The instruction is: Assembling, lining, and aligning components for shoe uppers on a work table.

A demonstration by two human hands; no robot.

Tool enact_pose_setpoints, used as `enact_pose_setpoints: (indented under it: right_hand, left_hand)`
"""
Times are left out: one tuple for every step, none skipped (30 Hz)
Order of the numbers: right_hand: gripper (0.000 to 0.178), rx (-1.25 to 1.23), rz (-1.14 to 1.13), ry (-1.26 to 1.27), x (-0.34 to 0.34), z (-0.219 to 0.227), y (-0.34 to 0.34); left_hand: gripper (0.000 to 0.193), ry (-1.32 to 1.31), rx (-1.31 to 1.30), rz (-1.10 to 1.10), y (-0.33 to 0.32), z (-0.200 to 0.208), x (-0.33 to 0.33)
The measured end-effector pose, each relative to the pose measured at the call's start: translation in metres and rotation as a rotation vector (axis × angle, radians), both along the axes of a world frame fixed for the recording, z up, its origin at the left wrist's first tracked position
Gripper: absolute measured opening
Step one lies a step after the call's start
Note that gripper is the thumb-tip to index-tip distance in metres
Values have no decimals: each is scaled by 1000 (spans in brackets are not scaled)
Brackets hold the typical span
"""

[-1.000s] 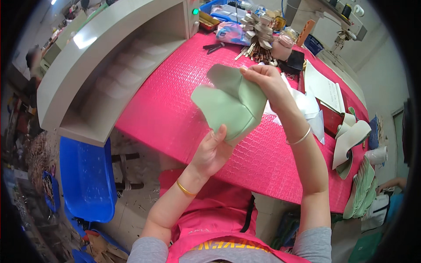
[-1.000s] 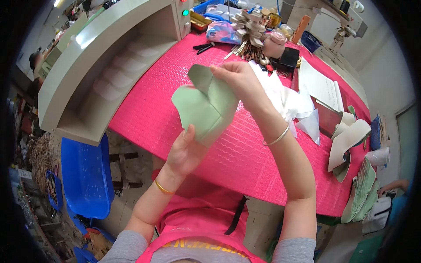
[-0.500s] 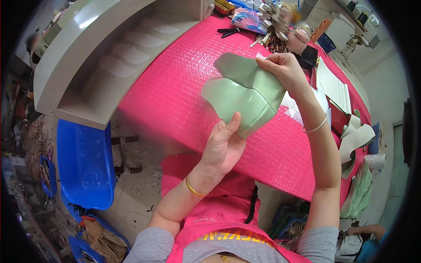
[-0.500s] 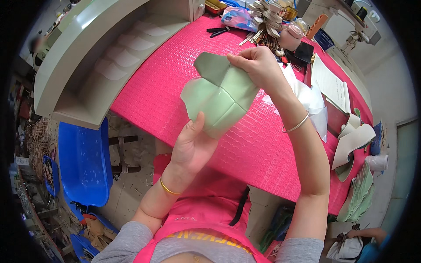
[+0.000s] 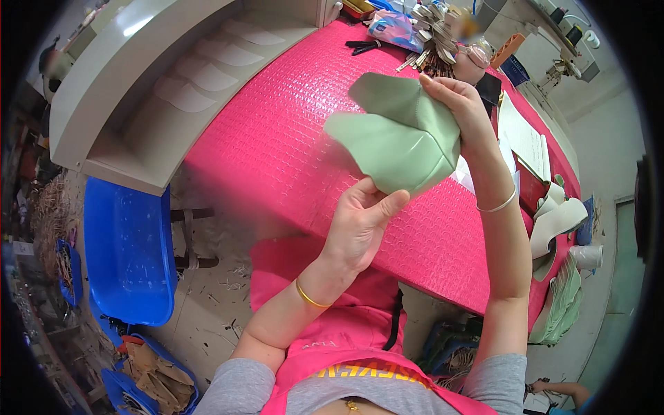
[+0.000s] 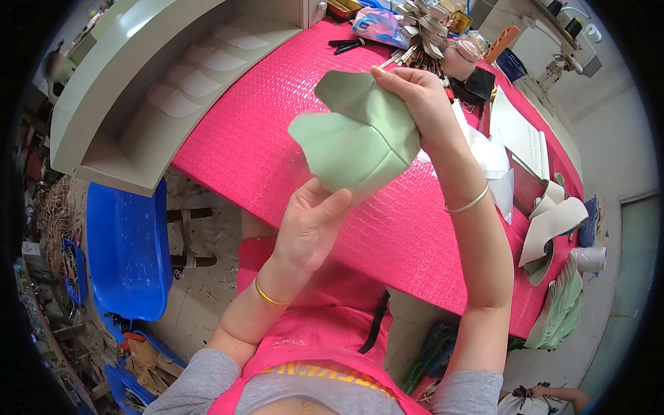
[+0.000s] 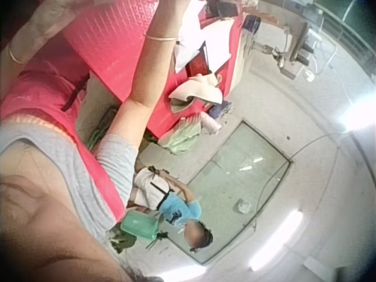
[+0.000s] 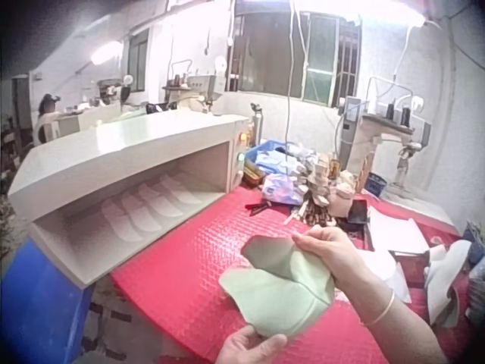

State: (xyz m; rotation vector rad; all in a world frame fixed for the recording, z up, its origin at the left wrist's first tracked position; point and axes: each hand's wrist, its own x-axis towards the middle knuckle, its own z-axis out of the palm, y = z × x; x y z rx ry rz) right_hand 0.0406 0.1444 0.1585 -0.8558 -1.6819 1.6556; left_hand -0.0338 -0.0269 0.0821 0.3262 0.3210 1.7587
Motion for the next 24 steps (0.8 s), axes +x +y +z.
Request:
enact_pose_setpoints:
  right_hand:
    - [22,0,3,0,0,0,-1]
    - [21,-24,-26,40,0,-2,-1]
    - [21,-48,-59,78,1,-3,-1]
    - [21,-47,-60,78,2,-4,-2]
    - [20,-53,-78,93,2,-5,-3]
    - [20,-58,-97,108,2,-5,-4]
    - [20,-57,-99,108,3,-6,-4]
    - [20,-72,-89,119,4,-7,-3]
    - [19,-90,-74,131,3,-7,-3]
    - [19,-90,-71,133,1,-7,-4]
    - [19,-111,-96,154,-1,-7,-6]
    - [19,-130,-124,174,-2,-6,-7]
    - [19,-130,-124,174,-1,-7,-6]
    - [20,-131,-115,186,1,-9,-4]
    - [20,-133,-105,199,2,-11,-3]
    - [20,-133,-103,199,1,-12,-3]
    - [20,-123,-82,174,1,-13,-3]
    - [21,-112,-64,149,2,-14,-4]
    - [21,-112,-65,149,2,-13,-3]
    - [22,-90,-36,120,1,-12,0]
    - [22,-68,-8,90,1,-11,2]
    - [22,-67,-12,89,2,-9,2]
    - [23,-39,9,58,2,-6,2]
    - [23,-13,34,29,2,-3,2]
  left_hand:
    - [24,41,-14,-1,0,1,-2]
    - [24,83,-28,-1,-1,2,-4]
    - [24,82,-27,-3,0,2,-5]
    - [24,86,-4,-3,0,3,-6]
    - [24,91,19,-2,1,3,-7]
    - [24,91,21,-4,2,4,-6]
    - [24,84,49,13,4,5,-6]
    - [25,77,77,30,4,6,-6]
    - [25,79,76,34,4,7,-6]
    - [24,63,50,26,3,7,-7]
    - [23,47,25,19,3,7,-8]
    - [23,46,25,19,3,7,-8]
    - [22,12,19,8,5,5,-8]
    - [21,-23,13,-3,5,4,-8]
    - [21,-22,13,-1,5,5,-7]
    - [21,-11,50,61,5,8,-7]
    - [21,0,87,123,5,9,-6]
    - [21,0,87,122,5,9,-5]
    - [21,7,128,143,4,8,-3]
    - [22,14,170,163,4,6,-2]
    - [22,12,170,160,3,3,0]
    - [21,24,182,127,4,-3,1]
    - [21,35,194,94,3,-8,3]
    - [21,35,193,92,1,-14,3]
